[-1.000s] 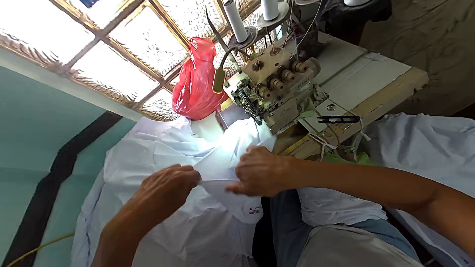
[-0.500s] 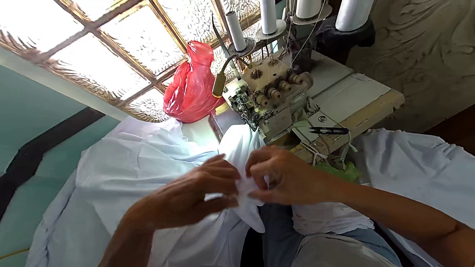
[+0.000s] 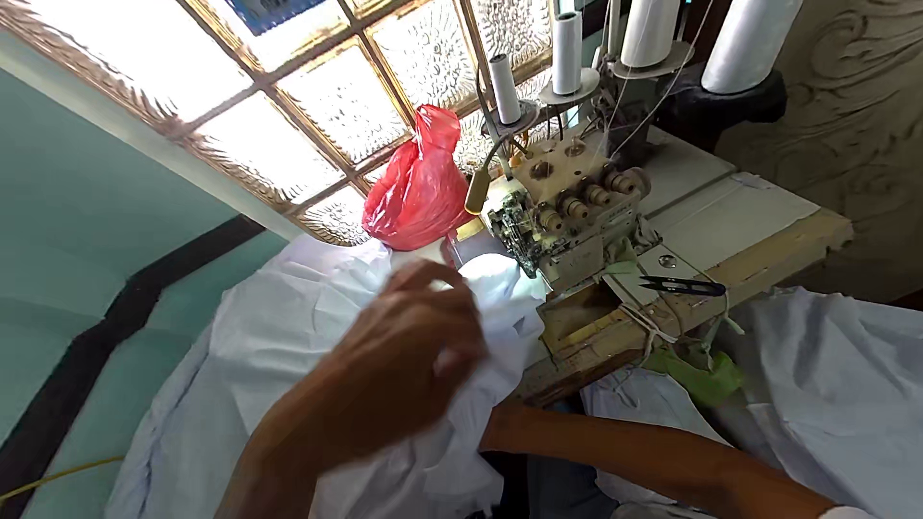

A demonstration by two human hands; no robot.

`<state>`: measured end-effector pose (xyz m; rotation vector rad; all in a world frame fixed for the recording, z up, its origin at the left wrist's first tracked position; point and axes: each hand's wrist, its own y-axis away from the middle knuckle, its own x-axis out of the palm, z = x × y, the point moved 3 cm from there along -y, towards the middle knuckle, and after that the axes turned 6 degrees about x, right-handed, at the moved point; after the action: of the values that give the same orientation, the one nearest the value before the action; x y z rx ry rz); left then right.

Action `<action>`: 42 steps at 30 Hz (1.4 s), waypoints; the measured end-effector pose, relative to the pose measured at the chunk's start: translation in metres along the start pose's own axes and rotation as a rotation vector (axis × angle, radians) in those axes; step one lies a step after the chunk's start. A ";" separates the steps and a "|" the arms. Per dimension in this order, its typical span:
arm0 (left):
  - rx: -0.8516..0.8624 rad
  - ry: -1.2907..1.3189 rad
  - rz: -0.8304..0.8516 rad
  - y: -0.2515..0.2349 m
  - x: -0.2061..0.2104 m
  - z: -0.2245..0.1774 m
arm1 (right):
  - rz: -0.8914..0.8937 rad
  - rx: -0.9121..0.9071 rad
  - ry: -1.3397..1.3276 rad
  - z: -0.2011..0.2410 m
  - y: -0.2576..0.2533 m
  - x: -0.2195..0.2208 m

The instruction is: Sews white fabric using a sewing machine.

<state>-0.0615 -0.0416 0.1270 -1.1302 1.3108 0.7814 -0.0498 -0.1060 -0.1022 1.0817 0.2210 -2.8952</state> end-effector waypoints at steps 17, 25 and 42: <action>0.122 0.658 -0.141 0.029 0.000 0.048 | -0.769 -0.184 0.195 -0.020 0.053 -0.140; 0.172 0.609 -0.078 0.029 -0.006 0.041 | -0.271 -0.383 -0.273 0.016 0.049 -0.151; 0.037 0.454 -0.234 -0.018 -0.016 0.041 | -0.559 -0.159 0.084 -0.075 0.031 -0.179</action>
<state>-0.0332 -0.0062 0.1417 -1.4545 1.5191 0.3346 0.1369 -0.1270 -0.0444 1.2830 0.8712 -3.2153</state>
